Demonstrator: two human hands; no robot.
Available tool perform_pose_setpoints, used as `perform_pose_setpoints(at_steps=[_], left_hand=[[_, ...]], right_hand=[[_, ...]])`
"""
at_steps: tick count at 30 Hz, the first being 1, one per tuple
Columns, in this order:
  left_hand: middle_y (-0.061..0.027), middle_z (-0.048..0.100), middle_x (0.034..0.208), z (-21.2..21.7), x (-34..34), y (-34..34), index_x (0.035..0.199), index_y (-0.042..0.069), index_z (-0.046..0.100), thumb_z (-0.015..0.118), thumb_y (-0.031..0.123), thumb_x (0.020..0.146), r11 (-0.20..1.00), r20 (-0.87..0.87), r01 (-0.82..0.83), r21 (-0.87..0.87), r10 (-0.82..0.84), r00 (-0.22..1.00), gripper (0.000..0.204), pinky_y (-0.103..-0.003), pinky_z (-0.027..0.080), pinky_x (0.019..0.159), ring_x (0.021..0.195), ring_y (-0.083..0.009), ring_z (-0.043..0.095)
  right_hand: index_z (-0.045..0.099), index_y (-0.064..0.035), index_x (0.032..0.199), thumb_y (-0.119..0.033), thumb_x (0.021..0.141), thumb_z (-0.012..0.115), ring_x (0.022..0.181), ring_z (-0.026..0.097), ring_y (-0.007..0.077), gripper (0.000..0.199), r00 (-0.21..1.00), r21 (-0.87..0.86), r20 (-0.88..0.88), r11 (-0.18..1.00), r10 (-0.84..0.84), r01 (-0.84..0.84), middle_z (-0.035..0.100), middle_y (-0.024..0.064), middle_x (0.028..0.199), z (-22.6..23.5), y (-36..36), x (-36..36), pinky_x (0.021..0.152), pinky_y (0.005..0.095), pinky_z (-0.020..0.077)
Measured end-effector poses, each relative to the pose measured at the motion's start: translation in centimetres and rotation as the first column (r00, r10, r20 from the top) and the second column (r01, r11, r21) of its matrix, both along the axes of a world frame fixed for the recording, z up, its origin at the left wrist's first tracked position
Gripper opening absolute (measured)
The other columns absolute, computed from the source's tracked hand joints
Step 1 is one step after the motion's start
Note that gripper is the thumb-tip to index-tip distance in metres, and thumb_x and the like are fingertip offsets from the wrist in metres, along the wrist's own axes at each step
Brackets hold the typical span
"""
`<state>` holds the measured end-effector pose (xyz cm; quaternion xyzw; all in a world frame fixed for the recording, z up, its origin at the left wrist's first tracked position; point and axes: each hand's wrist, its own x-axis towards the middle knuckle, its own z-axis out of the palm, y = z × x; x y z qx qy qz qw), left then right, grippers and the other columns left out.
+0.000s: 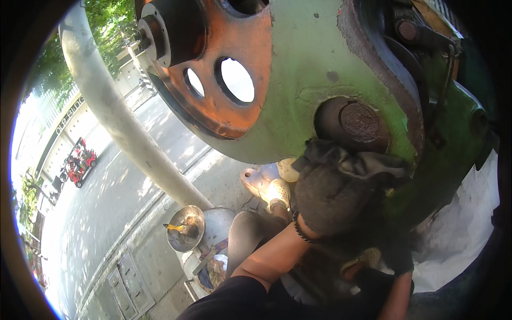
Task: The person scrapes a large green metal component with a handheld scraper, removing old paint and rust from the surface. The person works on multiple areas of the component, including around bolts and edges, while wearing gloves.
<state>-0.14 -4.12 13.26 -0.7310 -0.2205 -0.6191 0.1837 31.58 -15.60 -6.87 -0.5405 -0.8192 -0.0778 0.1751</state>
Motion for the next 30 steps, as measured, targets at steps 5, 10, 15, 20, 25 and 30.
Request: perform_pose_setpoints(at_steps=[5,10,15,20,25,30], left_hand=[[-0.0136,0.075,0.122,-2.7,-3.8,3.2,0.122,0.007,0.075,0.078,0.017,0.086,0.984,0.167,-0.178,-0.009,0.177,0.970,0.038,-0.051,0.055,0.097,0.103,-0.0349,0.070],[-0.0137,0.073,0.124,-0.7,-5.5,5.7,0.122,0.002,0.073,0.074,0.003,0.088,0.948,0.315,-0.320,-0.003,0.304,0.899,0.034,-0.046,0.057,0.095,0.105,-0.0303,0.070],[-0.0134,0.072,0.128,5.7,-5.6,7.3,0.122,-0.003,0.070,0.067,-0.011,0.092,0.908,0.293,-0.394,0.145,0.341,0.893,0.031,-0.039,0.060,0.090,0.105,-0.0234,0.072],[-0.0128,0.072,0.112,-0.5,-6.4,5.7,0.121,-0.002,0.069,0.066,0.007,0.099,0.807,0.114,-0.585,0.081,0.576,0.810,0.024,-0.038,0.058,0.083,0.093,-0.0254,0.071],[-0.0141,0.072,0.114,0.3,-7.0,7.1,0.119,0.005,0.079,0.082,0.013,0.082,0.927,0.190,-0.375,0.028,0.363,0.912,0.038,-0.051,0.053,0.101,0.109,-0.0368,0.067],[-0.0113,0.072,0.111,10.2,-7.0,9.1,0.116,0.005,0.079,0.082,0.013,0.083,0.939,0.184,-0.269,0.212,0.232,0.955,0.034,-0.049,0.053,0.095,0.106,-0.0342,0.066]], right_hand=[[0.070,-0.0094,0.137,-0.019,0.099,0.069,0.116,0.068,0.0393,0.040,0.999,-0.031,0.038,0.999,0.019,-0.018,0.066,0.0175,0.140,-0.6,-0.2,0.4,0.096,0.0523,0.0563],[0.074,-0.0117,0.131,-0.021,0.094,0.075,0.114,0.070,0.0371,0.038,0.981,-0.181,-0.149,0.979,-0.124,0.097,0.071,0.0129,0.132,-0.8,-0.8,0.1,0.093,0.0505,0.0574],[0.076,-0.0150,0.125,-0.028,0.096,0.076,0.110,0.071,0.0358,0.033,0.999,-0.164,0.027,0.986,-0.030,0.034,0.073,0.0142,0.125,-0.3,-1.8,0.8,0.092,0.0488,0.0573],[0.075,-0.0107,0.124,-0.034,0.096,0.076,0.109,0.071,0.0386,0.036,0.933,-0.320,-0.277,0.938,-0.229,0.136,0.073,0.0172,0.124,-0.6,-1.2,0.3,0.093,0.0500,0.0567],[0.072,-0.0055,0.127,-0.021,0.100,0.070,0.114,0.068,0.0404,0.031,0.970,-0.227,-0.212,0.972,-0.117,0.068,0.072,0.0179,0.126,-1.1,-0.1,0.3,0.100,0.0533,0.0542],[0.073,-0.0089,0.123,-0.034,0.097,0.076,0.106,0.073,0.0402,0.036,0.971,-0.254,-0.150,0.956,-0.189,0.147,0.076,0.0169,0.117,-3.2,-0.7,1.0,0.092,0.0515,0.0573]])
